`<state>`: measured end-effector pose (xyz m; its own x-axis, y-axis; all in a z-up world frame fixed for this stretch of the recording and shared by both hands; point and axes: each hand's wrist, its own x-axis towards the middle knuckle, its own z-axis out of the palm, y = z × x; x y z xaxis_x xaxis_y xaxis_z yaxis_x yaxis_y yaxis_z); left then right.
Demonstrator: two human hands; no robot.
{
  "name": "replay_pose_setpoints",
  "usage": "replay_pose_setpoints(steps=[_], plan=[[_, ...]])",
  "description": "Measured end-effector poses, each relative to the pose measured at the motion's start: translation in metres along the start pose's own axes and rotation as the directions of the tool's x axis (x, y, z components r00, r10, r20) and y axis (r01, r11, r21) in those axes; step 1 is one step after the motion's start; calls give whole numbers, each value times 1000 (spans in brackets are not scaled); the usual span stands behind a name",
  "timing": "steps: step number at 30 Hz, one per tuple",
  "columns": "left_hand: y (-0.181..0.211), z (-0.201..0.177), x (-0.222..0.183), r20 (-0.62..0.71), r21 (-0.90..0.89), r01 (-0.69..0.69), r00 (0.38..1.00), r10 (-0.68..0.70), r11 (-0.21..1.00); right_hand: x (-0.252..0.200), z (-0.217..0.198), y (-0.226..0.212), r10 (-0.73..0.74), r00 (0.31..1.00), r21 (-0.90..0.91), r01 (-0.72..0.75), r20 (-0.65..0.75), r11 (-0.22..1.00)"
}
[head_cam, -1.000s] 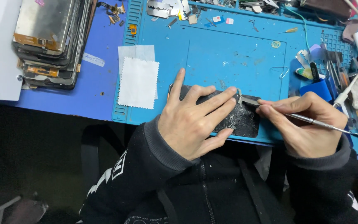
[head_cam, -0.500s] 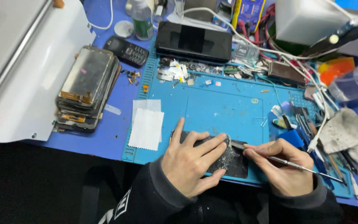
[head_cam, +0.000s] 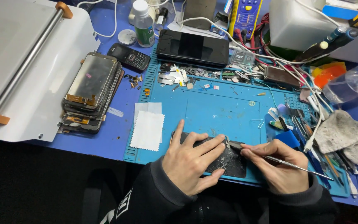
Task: Scraping and cleaning the surface of a detached smartphone screen using a metal tool.
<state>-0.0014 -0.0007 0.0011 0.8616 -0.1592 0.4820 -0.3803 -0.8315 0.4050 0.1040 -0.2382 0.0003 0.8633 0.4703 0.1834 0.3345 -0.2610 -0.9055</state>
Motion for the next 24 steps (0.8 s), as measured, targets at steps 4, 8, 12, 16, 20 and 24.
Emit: replay_pose_setpoints(steps=[4,8,12,16,20,24], plan=[[0,-2,0,3,-3,-2,1000,2,1000,0,-1,0,70,997,27,-69,-27,997],[0,0,0,-2,-2,3,1000,-3,1000,1,-2,5,91,995,78,-88,-28,993],[0,-1,1,2,2,0,1000,0,1000,1,1,3,12,1000,45,-12,-6,999],[0,-1,1,-1,4,-5,1000,5,1000,2,3,-4,15,1000,22,-15,-21,1000],[0,-1,1,1,15,-10,1000,10,1000,5,4,-11,17,1000,24,-17,9,1000],[0,-1,0,1,11,-2,1000,2,1000,1,2,-1,109,992,112,-102,-57,988]])
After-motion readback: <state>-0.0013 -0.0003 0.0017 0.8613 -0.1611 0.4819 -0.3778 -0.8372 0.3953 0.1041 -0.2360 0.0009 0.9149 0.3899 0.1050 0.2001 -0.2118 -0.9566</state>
